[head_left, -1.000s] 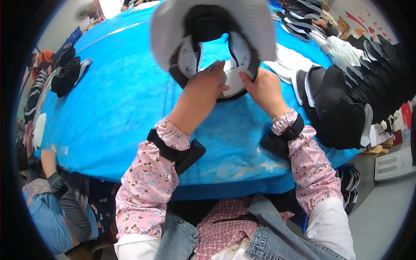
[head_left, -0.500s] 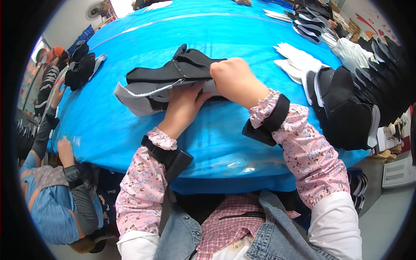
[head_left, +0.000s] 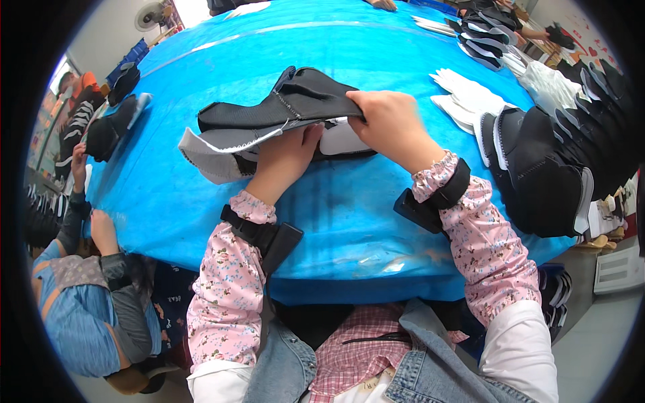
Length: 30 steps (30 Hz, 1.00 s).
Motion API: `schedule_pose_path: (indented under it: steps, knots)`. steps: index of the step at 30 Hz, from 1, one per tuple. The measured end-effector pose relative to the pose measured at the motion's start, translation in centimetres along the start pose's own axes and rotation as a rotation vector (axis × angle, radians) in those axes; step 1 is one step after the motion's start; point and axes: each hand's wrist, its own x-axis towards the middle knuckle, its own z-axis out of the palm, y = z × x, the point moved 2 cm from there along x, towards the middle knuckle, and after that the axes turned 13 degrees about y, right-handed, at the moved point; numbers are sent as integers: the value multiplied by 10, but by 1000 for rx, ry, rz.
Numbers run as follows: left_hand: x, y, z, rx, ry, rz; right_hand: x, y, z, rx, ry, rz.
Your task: The person inserts foam padding into the interior of shoe uppers and presses the layers together by hand before stacking the finished components.
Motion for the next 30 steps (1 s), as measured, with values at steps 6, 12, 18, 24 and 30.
schedule_pose_path:
  steps: [6, 12, 18, 24, 30]
  knots:
    - [3, 1, 3, 52, 42, 35, -18, 5, -4, -91, 96, 37]
    - [-1, -5, 10, -128, 114, 152, -29, 21, 3, -30, 7, 219]
    - [9, 1, 7, -309, -203, -178, -33, 26, 6, -66, -23, 235]
    - [12, -1, 14, -587, 0, -30, -40, 31, 10, 123, 26, 242]
    - [8, -39, 34, -361, 67, 141, -43, 36, 10, 217, -15, 325]
